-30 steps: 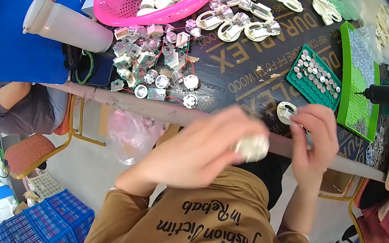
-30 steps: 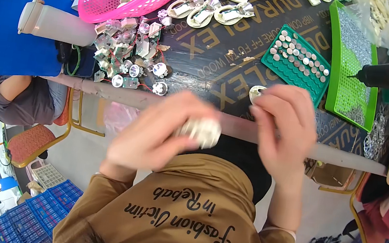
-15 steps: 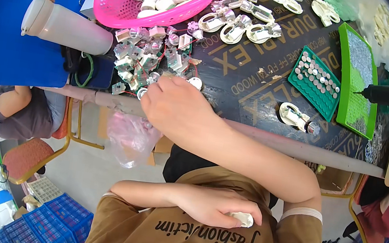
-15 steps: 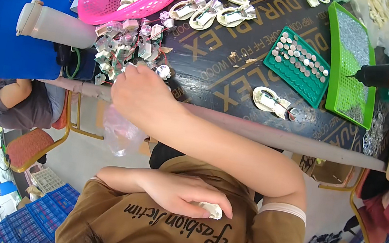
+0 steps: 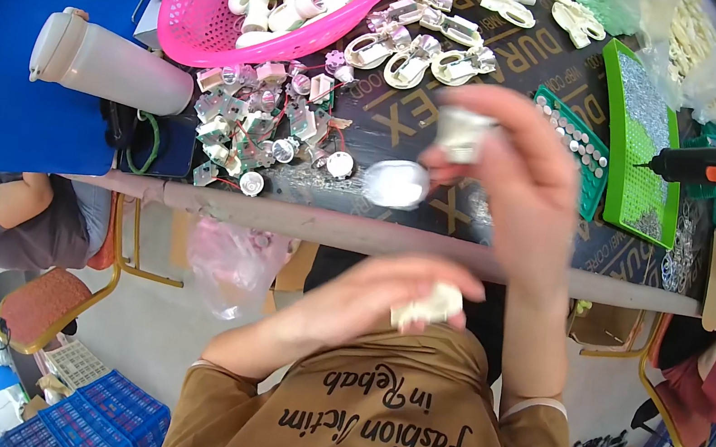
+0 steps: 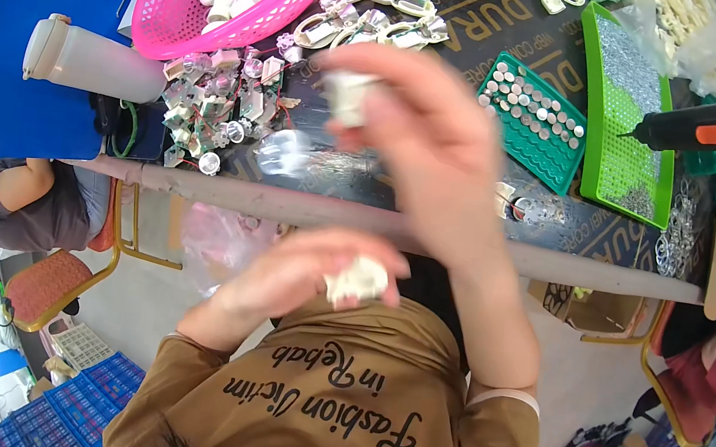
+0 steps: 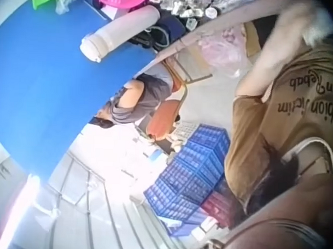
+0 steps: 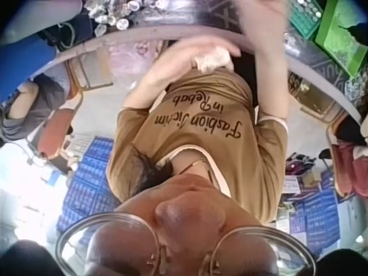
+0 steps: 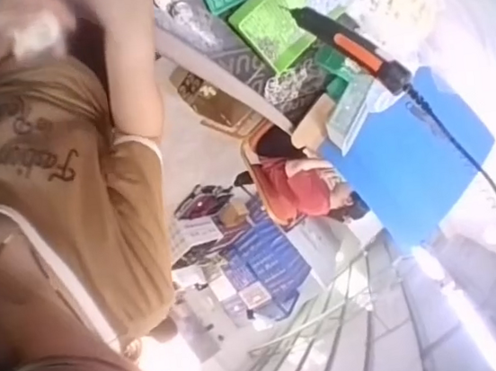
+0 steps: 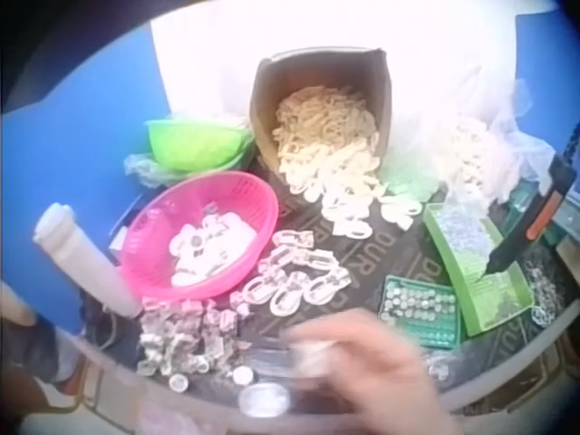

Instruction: Assembling small electronic toy components by inserting circuits and batteries into plastic housings.

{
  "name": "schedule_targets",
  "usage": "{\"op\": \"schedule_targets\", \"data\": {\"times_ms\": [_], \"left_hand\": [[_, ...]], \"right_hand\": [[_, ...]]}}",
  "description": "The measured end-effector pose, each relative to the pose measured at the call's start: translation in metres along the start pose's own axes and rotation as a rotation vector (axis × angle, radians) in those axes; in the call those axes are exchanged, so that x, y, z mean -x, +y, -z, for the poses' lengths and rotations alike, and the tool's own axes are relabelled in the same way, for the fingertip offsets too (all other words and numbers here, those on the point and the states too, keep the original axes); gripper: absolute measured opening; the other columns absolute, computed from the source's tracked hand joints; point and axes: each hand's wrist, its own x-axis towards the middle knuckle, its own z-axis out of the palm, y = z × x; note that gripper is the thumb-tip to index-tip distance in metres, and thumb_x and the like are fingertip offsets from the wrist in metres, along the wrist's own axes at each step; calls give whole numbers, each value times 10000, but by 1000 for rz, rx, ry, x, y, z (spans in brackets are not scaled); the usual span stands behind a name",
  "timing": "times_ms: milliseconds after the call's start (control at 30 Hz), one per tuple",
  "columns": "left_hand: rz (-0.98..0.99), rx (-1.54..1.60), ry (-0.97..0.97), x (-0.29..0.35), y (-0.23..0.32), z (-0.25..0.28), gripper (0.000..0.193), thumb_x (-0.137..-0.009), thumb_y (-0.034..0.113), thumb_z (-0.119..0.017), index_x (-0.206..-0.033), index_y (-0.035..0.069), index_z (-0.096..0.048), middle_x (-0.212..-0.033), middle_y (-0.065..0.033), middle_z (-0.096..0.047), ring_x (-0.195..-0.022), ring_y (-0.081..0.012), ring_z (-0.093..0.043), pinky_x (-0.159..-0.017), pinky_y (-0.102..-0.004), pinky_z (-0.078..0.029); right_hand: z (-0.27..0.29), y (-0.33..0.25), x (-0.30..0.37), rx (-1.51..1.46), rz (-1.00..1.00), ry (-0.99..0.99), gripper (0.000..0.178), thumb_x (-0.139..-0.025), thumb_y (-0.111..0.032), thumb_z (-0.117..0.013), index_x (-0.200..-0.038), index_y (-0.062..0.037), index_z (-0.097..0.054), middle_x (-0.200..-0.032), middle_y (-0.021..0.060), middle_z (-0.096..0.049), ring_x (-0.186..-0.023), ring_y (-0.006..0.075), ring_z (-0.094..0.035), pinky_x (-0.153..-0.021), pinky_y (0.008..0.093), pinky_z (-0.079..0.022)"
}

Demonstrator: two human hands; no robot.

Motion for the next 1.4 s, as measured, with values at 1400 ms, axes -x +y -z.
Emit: {"op": "schedule_targets", "data": {"times_ms": [1400], "left_hand": [[-982, -322, 138, -48, 14, -11, 434, -740, -130, -586, -1127, -20, -423, -1221, -251, -405, -1129, -325, -466, -904, -390, -465]], "right_hand": [[26, -34, 44, 695, 310, 121, 236, -607, 3, -702, -825, 29, -615, -787, 95, -593, -737, 199, -554, -628, 265, -438]]}}
